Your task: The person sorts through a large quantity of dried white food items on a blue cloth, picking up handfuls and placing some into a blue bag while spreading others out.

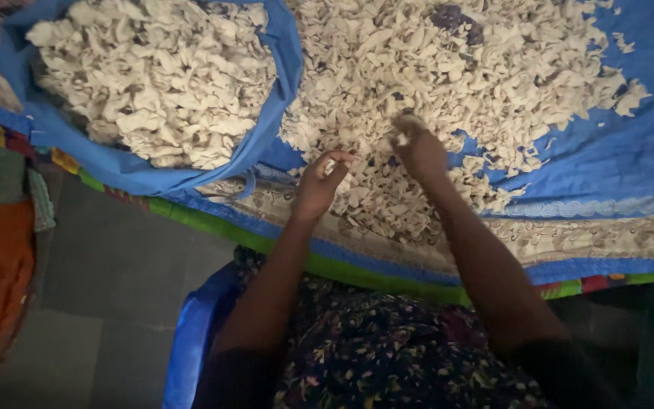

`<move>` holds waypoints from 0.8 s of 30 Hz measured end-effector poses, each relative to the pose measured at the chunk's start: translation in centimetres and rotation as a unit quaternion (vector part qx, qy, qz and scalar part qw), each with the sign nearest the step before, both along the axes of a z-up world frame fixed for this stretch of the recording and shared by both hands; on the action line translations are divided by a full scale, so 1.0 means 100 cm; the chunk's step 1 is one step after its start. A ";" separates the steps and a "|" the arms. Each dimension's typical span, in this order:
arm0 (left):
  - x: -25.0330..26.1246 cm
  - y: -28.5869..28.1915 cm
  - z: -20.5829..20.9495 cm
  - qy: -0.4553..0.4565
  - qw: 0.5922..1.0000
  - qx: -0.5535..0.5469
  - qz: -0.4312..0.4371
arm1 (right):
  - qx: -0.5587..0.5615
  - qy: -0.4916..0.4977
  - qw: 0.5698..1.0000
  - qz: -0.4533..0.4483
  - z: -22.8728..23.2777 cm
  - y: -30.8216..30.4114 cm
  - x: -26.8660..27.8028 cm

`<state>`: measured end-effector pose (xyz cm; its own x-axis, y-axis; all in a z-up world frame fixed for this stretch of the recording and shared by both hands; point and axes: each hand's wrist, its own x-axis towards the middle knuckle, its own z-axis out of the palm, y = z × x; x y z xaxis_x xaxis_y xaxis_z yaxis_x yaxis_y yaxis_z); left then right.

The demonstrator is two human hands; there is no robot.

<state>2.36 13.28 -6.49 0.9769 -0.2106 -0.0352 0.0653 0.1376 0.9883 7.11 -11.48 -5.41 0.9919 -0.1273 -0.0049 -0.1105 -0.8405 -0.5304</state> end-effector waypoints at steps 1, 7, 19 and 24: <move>0.000 0.002 -0.001 -0.013 1.000 -0.022 0.003 | 0.007 -0.016 0.998 0.063 -0.003 0.008 -0.004; 0.000 0.016 -0.009 0.019 0.999 0.019 0.033 | 0.319 0.255 0.912 0.025 0.040 0.029 -0.056; 0.000 0.001 -0.006 -0.016 1.000 0.016 0.006 | 0.706 -0.052 0.693 -0.137 0.061 -0.163 -0.078; 0.001 0.011 -0.004 0.001 1.000 0.000 0.027 | 0.439 0.086 0.879 -0.164 0.075 -0.130 -0.079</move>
<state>2.43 14.35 -6.86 0.9868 -0.1575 -0.0378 0.0603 0.1408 0.9882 -0.74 -24.48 2.08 0.8777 -0.2789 -0.3898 -0.4120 -0.0234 -0.9109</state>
